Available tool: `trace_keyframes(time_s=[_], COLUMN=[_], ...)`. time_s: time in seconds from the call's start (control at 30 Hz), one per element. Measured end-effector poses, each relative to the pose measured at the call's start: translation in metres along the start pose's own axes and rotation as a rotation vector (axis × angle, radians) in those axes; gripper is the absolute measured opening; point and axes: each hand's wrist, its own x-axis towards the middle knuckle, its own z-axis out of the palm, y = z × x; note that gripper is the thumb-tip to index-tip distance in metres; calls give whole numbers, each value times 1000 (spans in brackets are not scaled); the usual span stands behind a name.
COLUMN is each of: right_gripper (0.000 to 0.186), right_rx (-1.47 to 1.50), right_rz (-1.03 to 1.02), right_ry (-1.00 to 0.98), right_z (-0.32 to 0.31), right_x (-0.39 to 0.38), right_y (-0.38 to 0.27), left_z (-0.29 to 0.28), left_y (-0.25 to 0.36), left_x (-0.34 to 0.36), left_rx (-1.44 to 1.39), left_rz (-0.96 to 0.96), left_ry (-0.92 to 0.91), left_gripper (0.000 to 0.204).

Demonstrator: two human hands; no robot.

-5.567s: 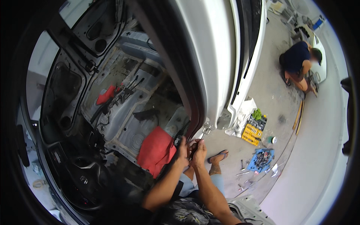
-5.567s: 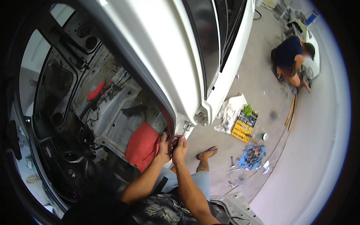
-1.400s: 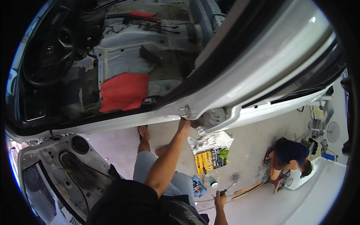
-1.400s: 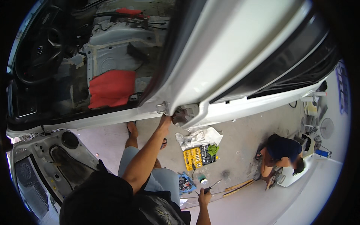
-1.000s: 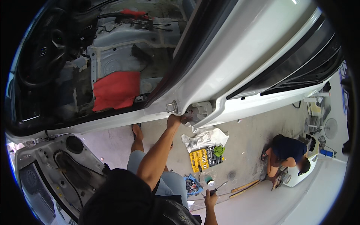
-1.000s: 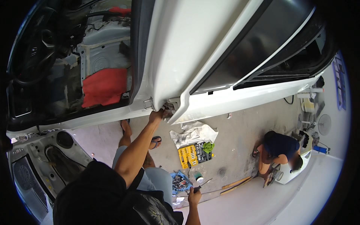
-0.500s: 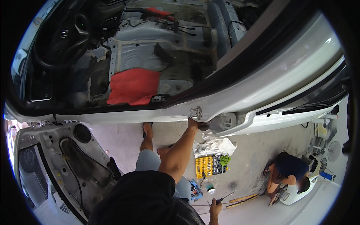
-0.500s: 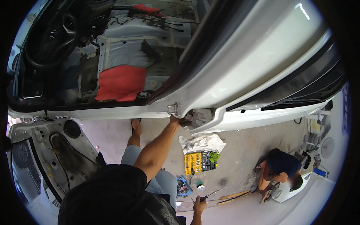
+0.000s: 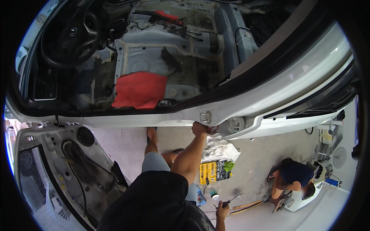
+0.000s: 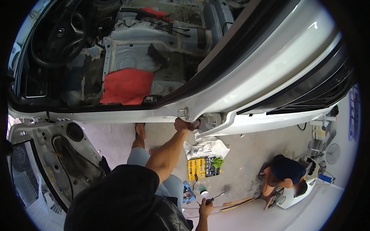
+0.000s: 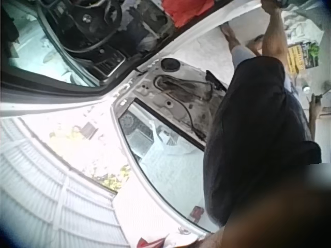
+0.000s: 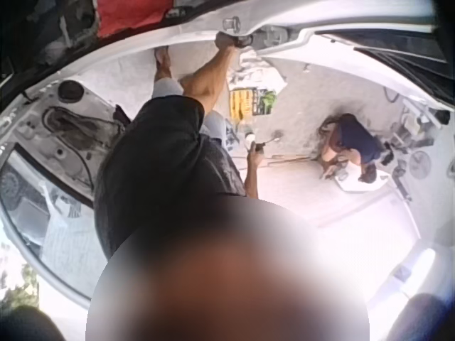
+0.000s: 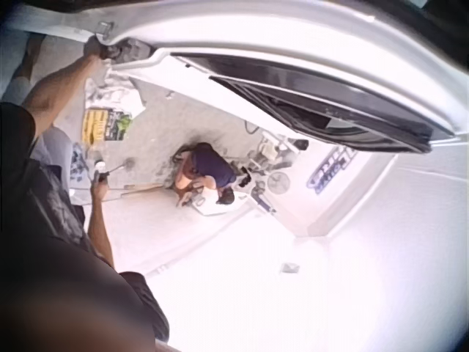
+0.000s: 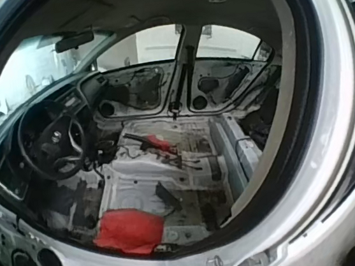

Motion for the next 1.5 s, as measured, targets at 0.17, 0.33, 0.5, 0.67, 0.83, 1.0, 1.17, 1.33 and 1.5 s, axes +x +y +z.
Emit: trace_keyframes(time_s=[0.17, 0.33, 0.5, 0.67, 0.83, 1.0, 1.17, 1.33, 1.5], right_gripper=[33, 39, 48, 45, 35, 35, 33, 34, 35], right_rx=[-13, 74, -173, -92, -47, 26, 38, -73, 40], right_rz=[-34, 167, 143, 97, -6, 5, 63, 0, 55], right_ry=[116, 106, -27, -65, 11, 22, 7, -3, -29], right_z=[-21, -28, -17, 2, 9, 2, 11, 23, 28], right_x=[-22, -40, -60, -51, -25, -11, -11, -16, -15], right_y=[39, 65, 63, 42, 20, 14, 23, 27, 27], left_z=[-24, -46, -26, 12, 47, 55, -12, -65, -71], left_y=[11, -5, -32, -58, -71, -51, -43, -26, -2], left_x=[-10, -7, 9, 53, 76, 41, -13, -34, -16], left_rx=[58, -399, -854, -334, -204, -593, -638, -182, 268], left_rz=[-14, 18, -369, 213, 529, -142, 105, 577, 1080], left_ry=[-12, -532, -656, -712, -324, -48, -49, -311, -301], left_gripper=[32, 15, 17, 24, 41, 34, 38, 26, 18])
